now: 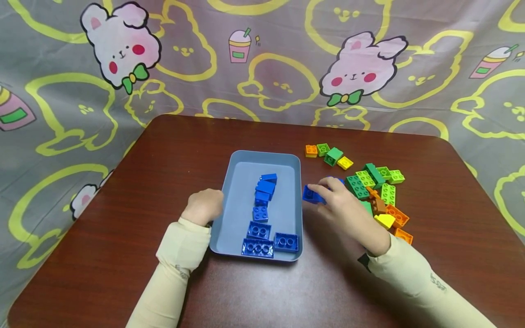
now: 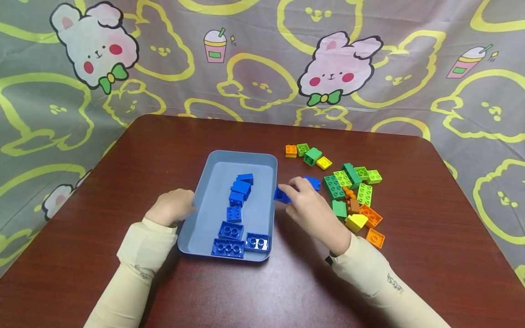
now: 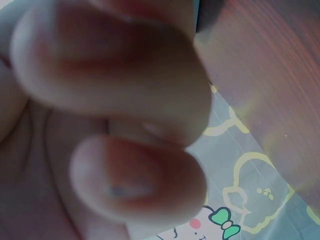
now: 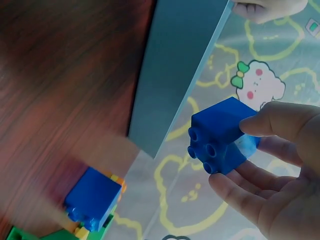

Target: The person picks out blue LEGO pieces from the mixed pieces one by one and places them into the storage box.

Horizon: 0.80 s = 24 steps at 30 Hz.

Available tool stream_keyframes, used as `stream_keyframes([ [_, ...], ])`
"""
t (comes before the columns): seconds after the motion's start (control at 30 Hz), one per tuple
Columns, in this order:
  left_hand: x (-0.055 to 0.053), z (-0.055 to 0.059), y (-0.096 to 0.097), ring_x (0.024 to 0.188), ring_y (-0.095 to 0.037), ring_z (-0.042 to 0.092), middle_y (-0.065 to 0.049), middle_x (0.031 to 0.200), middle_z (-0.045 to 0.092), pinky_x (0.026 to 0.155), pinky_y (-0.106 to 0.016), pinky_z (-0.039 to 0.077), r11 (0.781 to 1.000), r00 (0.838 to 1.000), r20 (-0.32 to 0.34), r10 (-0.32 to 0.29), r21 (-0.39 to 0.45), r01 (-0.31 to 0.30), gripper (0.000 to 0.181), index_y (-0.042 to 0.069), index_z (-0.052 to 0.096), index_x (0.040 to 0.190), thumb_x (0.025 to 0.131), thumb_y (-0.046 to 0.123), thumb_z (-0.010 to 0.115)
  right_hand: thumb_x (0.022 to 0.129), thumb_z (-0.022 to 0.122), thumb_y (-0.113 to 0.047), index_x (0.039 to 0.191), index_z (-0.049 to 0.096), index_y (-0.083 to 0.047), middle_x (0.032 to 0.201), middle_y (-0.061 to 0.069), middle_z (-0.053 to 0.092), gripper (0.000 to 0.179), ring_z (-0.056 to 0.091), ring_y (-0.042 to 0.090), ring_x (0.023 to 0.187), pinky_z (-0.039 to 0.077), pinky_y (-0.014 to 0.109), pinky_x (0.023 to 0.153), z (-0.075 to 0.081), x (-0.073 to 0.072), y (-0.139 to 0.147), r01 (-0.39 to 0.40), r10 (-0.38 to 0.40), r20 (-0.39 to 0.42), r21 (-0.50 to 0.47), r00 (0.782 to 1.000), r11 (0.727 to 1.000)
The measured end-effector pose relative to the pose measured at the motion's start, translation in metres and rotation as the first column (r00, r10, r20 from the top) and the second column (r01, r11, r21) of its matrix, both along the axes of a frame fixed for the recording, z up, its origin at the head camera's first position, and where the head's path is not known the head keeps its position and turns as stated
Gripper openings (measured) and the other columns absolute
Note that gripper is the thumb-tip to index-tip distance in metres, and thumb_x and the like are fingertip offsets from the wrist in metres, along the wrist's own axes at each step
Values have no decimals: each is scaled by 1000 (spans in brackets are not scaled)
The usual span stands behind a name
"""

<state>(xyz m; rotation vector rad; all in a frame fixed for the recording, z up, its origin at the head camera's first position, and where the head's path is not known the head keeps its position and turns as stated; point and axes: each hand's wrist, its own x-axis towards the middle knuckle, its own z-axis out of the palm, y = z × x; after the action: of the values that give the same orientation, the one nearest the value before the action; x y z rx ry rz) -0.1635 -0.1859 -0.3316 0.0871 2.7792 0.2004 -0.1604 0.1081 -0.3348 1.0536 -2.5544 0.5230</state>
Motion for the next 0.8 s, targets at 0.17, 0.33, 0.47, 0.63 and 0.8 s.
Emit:
stream_keyframes([
  [0.17, 0, 1, 0, 64, -22, 53, -10, 75, 56, 56, -40, 44, 1000, 1000, -3, 0, 2, 0, 20, 3, 61, 78, 87, 2, 43, 70, 76, -4, 109, 61, 0, 98, 14, 51, 42, 49, 24, 89, 50, 34, 67, -1, 3, -8, -8, 8, 3, 11, 1000, 1000],
  [0.33, 0, 0, 0, 65, -23, 54, -11, 76, 57, 56, -41, 44, 1000, 1000, -7, -7, -4, 7, 20, 3, 62, 79, 87, 2, 43, 70, 75, -4, 110, 61, -2, 99, 13, 50, 43, 49, 21, 90, 50, 30, 68, 0, 6, -16, -35, 34, 25, 17, 999, 999],
  [0.47, 0, 0, -1, 68, -25, 56, -13, 80, 59, 57, -43, 45, 1000, 1000, -22, -16, -7, 16, 20, 2, 63, 82, 86, 1, 43, 69, 74, 0, 111, 60, -3, 100, 12, 51, 45, 49, 21, 92, 50, 30, 68, 1, 8, -22, -50, 49, 31, 29, 998, 998],
  [0.63, 0, 0, 0, 66, -24, 55, -11, 77, 58, 57, -42, 45, 1000, 1000, -14, -11, -4, 11, 21, 3, 62, 80, 86, 2, 43, 70, 73, 1, 112, 59, -3, 101, 11, 51, 45, 48, 19, 91, 49, 27, 67, -1, 10, -27, -80, 78, 34, 38, 996, 996],
  [0.8, 0, 0, 0, 64, -22, 53, -10, 73, 55, 56, -41, 44, 1000, 1000, -11, -8, 2, 8, 21, 4, 61, 76, 87, 2, 42, 70, 73, 0, 112, 59, -3, 101, 10, 51, 44, 47, 18, 92, 49, 25, 68, -2, 12, -31, -114, 111, 43, 66, 993, 991],
])
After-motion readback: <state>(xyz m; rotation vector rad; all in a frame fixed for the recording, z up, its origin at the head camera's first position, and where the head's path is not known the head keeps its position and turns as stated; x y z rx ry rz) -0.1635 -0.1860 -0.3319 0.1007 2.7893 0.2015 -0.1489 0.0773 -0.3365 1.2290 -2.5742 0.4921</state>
